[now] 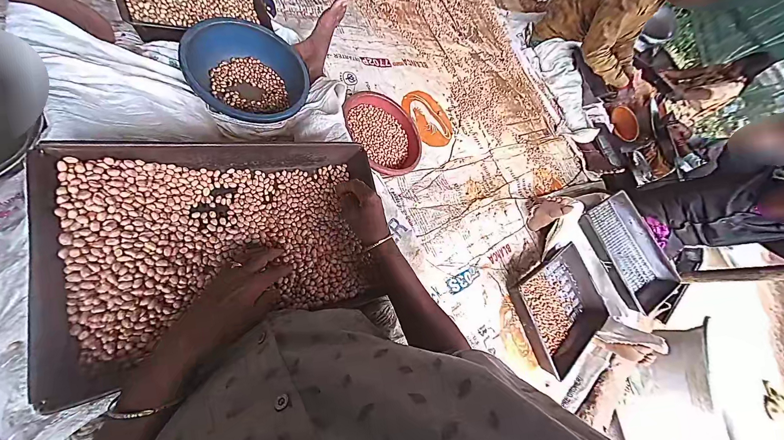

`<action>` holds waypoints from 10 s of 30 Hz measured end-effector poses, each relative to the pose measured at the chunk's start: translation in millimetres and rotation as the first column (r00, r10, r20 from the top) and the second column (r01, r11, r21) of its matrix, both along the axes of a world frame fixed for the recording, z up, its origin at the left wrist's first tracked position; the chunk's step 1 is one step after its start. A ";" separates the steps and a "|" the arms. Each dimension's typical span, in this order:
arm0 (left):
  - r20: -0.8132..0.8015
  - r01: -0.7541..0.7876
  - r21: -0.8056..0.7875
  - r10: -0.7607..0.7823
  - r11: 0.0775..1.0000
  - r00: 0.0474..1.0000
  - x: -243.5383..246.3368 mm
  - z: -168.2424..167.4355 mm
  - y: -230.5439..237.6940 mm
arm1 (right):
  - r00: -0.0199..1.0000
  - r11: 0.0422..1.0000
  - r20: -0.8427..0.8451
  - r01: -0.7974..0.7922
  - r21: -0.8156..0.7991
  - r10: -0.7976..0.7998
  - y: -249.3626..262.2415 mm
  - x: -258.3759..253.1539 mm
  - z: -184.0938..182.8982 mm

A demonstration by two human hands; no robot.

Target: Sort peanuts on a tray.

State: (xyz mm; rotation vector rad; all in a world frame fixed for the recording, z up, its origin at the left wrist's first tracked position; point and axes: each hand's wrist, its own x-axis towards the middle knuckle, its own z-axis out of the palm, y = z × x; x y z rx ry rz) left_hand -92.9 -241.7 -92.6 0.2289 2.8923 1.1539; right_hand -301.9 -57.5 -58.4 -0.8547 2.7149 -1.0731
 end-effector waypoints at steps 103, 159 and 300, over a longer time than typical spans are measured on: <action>-0.132 -0.516 -0.035 0.507 0.856 0.851 -41.0 15.6 -106.6 | 0.702 0.787 0.405 -0.612 -0.078 0.586 -118.0 18.2 26.5; 0.514 -0.488 0.848 0.546 -0.206 0.662 39.5 28.1 -80.8 | 0.866 0.845 -0.104 -0.500 -0.188 0.489 -198.3 49.5 -12.0; 0.444 -0.389 0.896 0.475 -0.214 0.760 49.8 9.1 -91.4 | 0.884 0.732 -0.091 -0.318 0.602 0.459 -120.0 31.1 9.9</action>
